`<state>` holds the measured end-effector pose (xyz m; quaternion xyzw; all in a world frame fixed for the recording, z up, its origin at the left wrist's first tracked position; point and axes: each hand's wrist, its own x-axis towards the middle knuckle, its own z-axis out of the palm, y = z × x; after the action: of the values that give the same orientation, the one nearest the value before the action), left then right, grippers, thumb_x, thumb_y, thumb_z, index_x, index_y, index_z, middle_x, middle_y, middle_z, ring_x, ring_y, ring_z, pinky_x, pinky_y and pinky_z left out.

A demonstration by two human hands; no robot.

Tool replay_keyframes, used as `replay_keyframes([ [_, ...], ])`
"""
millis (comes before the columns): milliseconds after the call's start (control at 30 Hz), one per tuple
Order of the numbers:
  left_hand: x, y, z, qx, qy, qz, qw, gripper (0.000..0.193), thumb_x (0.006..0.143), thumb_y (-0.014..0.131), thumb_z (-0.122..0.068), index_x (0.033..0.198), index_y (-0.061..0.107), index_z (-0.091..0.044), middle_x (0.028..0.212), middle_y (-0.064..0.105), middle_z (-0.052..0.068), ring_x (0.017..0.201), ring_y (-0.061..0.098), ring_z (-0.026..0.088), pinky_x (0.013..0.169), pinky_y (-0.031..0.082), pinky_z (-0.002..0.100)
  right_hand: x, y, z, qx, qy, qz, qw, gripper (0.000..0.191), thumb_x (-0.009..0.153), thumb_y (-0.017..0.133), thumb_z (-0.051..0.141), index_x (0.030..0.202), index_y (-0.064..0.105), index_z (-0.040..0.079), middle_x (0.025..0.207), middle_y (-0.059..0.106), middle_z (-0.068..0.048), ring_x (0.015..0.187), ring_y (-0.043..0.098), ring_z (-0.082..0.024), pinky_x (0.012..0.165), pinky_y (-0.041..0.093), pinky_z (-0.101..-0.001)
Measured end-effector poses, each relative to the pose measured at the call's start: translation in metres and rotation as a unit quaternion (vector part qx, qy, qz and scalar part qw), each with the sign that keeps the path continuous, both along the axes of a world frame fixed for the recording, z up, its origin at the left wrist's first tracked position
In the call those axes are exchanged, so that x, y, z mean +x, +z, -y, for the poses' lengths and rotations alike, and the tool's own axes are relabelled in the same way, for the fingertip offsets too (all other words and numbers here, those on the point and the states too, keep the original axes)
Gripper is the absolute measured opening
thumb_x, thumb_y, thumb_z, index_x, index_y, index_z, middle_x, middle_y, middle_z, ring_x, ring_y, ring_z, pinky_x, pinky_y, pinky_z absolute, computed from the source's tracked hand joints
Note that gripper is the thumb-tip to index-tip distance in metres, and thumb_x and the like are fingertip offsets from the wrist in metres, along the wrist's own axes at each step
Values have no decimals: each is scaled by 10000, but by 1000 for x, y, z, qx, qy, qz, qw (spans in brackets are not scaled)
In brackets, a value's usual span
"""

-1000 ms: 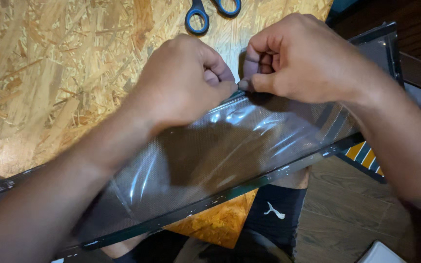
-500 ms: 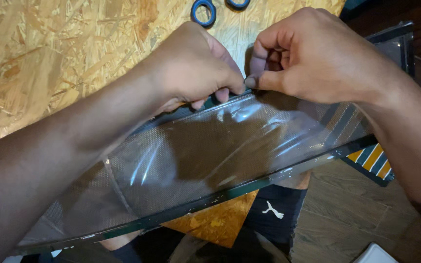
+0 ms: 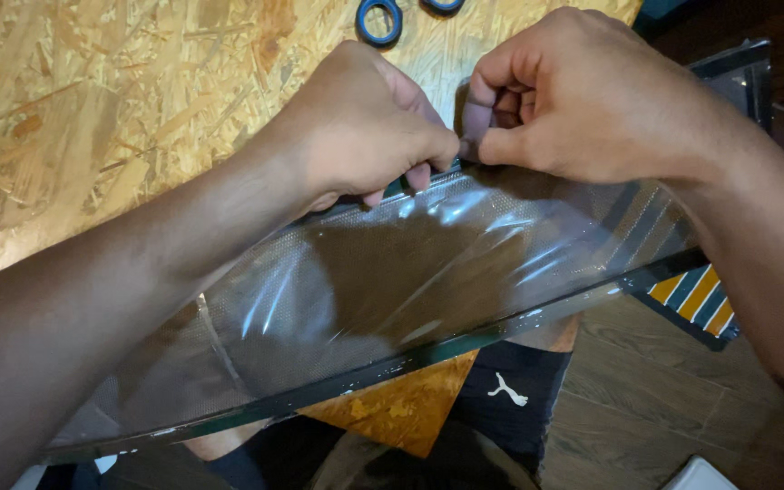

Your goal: The person presses a clear plastic sheet into the frame of a window screen, smoothing it along the edges and corners to secure it in place. The person works by hand, adjusting the sheet and frame repeatedly to ensure a tight fit.

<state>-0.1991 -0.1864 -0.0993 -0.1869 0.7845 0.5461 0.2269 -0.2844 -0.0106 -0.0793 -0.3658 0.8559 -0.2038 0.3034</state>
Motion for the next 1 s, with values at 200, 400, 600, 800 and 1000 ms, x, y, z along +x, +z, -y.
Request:
replay_keyframes([
  [200, 1, -2, 0, 5, -5, -31, 999, 103, 724, 781, -115, 697, 767, -16, 573, 710, 75, 354, 559, 67, 301, 403, 240, 3, -3, 1, 5, 5, -20, 1000, 81, 762, 793, 78, 843, 785, 76, 592, 692, -29, 499, 629, -92, 482, 487, -270],
  [400, 2, 1, 2, 4, -11, -18, 1000, 133, 736, 779, -126, 687, 761, -3, 569, 706, 75, 329, 512, 84, 290, 372, 250, 1, -1, 0, -20, -7, 25, 999, 71, 768, 776, 85, 838, 781, 73, 586, 679, -42, 502, 595, -98, 471, 469, -279],
  [600, 2, -1, 2, 2, -16, -30, 999, 114, 727, 777, -116, 683, 769, -12, 567, 709, 73, 331, 510, 81, 292, 375, 246, 4, -3, 1, 7, 3, -30, 1000, 84, 737, 804, 120, 811, 782, 87, 572, 677, -40, 494, 612, -123, 502, 478, -314],
  [800, 1, -4, 0, 10, 2, -43, 999, 81, 709, 778, -92, 688, 770, -15, 563, 711, 83, 340, 533, 86, 289, 365, 247, 2, -7, 4, -24, 17, -26, 999, 44, 761, 798, 102, 770, 769, 71, 577, 676, -47, 480, 598, -125, 493, 465, -313],
  [1000, 3, -5, 0, 20, -3, -41, 999, 116, 727, 772, -96, 664, 744, -3, 567, 708, 87, 331, 491, 98, 287, 333, 255, 0, -10, -3, -42, -2, -2, 999, 28, 770, 786, 72, 773, 759, 64, 586, 668, -21, 500, 590, -92, 487, 460, -282],
])
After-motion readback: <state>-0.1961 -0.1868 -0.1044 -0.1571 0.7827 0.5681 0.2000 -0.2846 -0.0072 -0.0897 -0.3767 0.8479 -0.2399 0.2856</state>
